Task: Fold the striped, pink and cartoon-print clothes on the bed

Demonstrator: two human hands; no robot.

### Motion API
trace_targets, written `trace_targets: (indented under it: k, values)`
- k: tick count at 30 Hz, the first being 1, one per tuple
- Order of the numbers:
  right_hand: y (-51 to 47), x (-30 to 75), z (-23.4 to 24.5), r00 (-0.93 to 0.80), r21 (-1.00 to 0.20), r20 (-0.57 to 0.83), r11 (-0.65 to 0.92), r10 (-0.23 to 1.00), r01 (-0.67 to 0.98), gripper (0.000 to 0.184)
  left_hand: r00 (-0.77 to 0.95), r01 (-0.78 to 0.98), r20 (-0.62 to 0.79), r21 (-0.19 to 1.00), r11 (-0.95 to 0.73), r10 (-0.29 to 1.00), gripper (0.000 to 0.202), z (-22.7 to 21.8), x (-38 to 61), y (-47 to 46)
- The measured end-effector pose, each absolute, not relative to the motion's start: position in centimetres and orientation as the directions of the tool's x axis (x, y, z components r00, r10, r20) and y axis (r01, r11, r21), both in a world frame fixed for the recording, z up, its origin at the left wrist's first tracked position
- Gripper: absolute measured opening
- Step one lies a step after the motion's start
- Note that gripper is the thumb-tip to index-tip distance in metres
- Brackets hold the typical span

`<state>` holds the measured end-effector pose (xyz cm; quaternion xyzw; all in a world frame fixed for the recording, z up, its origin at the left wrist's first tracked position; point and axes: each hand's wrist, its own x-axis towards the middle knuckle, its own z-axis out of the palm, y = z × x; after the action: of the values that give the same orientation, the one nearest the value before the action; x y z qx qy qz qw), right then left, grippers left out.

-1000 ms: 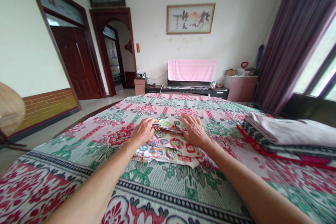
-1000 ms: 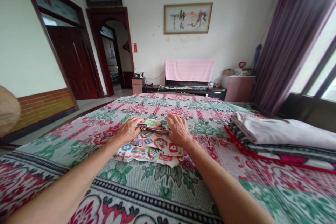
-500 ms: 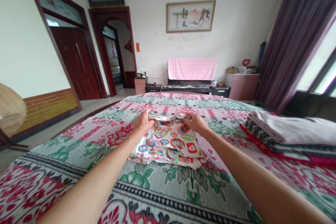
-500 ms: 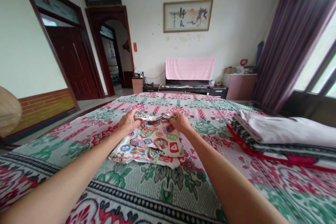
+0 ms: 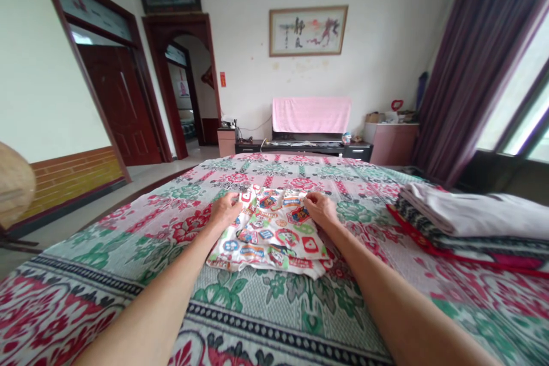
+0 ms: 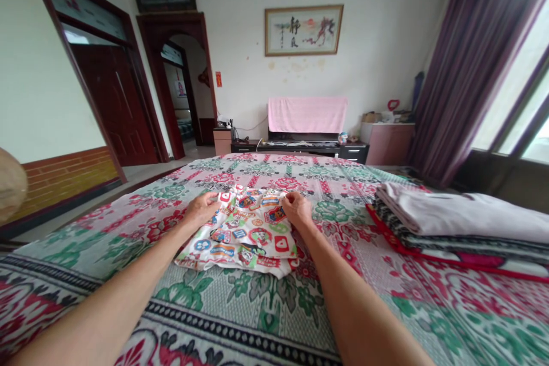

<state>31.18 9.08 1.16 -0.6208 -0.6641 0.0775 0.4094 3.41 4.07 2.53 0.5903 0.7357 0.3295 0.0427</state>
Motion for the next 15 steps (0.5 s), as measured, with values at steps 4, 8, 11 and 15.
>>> trace_targets:
  k: [4, 8, 11, 15]
  values:
    - [8.4, 30.7, 1.5, 0.020, -0.530, 0.452, 0.250, 0.892, 0.810, 0.025, -0.253, 0.895, 0.347, 0.438, 0.082, 0.903, 0.036, 2.4, 3.4, 4.1]
    - [8.4, 30.3, 1.0, -0.101, -0.381, 0.502, 0.324, 0.859, 0.866, 0.023, -0.178, 0.961, 0.399, 0.268, 0.071, 0.900, 0.035, 2.0, 3.7, 3.8]
    - [8.8, 30.2, 0.5, -0.136, -0.335, 0.514, 0.344, 0.847, 0.877, 0.023, -0.133, 0.973, 0.391, 0.227, 0.044, 0.911, 0.036, 2.1, 3.9, 3.6]
    - [9.0, 30.4, 0.1, -0.105, -0.366, 0.524, 0.335, 0.845, 0.868, 0.023, -0.155, 0.967, 0.369, 0.246, 0.065, 0.917, 0.043, 2.3, 3.6, 3.4]
